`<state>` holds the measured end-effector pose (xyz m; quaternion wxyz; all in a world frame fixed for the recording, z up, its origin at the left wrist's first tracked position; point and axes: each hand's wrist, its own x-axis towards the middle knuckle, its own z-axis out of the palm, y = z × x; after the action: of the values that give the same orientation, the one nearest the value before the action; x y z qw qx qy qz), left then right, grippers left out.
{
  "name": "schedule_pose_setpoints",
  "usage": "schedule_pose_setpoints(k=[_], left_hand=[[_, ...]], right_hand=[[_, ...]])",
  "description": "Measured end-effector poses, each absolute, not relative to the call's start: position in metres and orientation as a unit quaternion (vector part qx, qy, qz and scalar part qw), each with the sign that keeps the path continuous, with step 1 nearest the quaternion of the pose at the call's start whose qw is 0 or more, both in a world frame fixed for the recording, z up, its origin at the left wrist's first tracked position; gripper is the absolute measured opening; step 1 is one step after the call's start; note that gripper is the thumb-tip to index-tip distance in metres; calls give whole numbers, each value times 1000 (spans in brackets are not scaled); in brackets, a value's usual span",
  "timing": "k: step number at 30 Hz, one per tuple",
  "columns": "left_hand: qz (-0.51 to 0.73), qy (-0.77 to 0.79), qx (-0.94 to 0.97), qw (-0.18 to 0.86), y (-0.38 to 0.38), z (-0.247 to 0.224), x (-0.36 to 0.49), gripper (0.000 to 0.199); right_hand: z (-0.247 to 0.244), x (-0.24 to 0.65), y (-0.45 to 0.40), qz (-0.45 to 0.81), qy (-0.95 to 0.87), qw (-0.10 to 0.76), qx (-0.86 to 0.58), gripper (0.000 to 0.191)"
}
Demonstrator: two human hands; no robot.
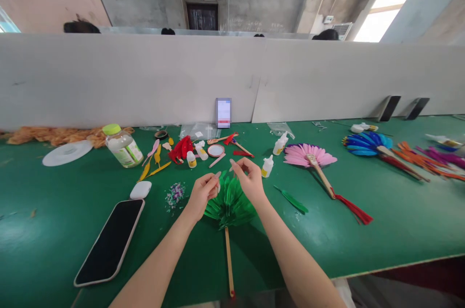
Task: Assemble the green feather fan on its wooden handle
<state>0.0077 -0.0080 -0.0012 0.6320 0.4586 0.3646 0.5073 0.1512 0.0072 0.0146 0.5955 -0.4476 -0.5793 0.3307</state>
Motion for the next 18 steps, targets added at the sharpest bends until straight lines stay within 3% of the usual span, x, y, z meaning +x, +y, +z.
schedule_pose_setpoints(k=[6,12,18], left_hand=[[497,324,421,686,-7,0,9,33],[547,295,366,692,-2,-1,-9,29],[522,278,358,723,-2,-2,-12,27]], right_hand=[[13,154,12,404,-546,615,-400,32],[28,178,15,348,-477,688,-421,31],[17,162,17,407,-550,613,-395,31]])
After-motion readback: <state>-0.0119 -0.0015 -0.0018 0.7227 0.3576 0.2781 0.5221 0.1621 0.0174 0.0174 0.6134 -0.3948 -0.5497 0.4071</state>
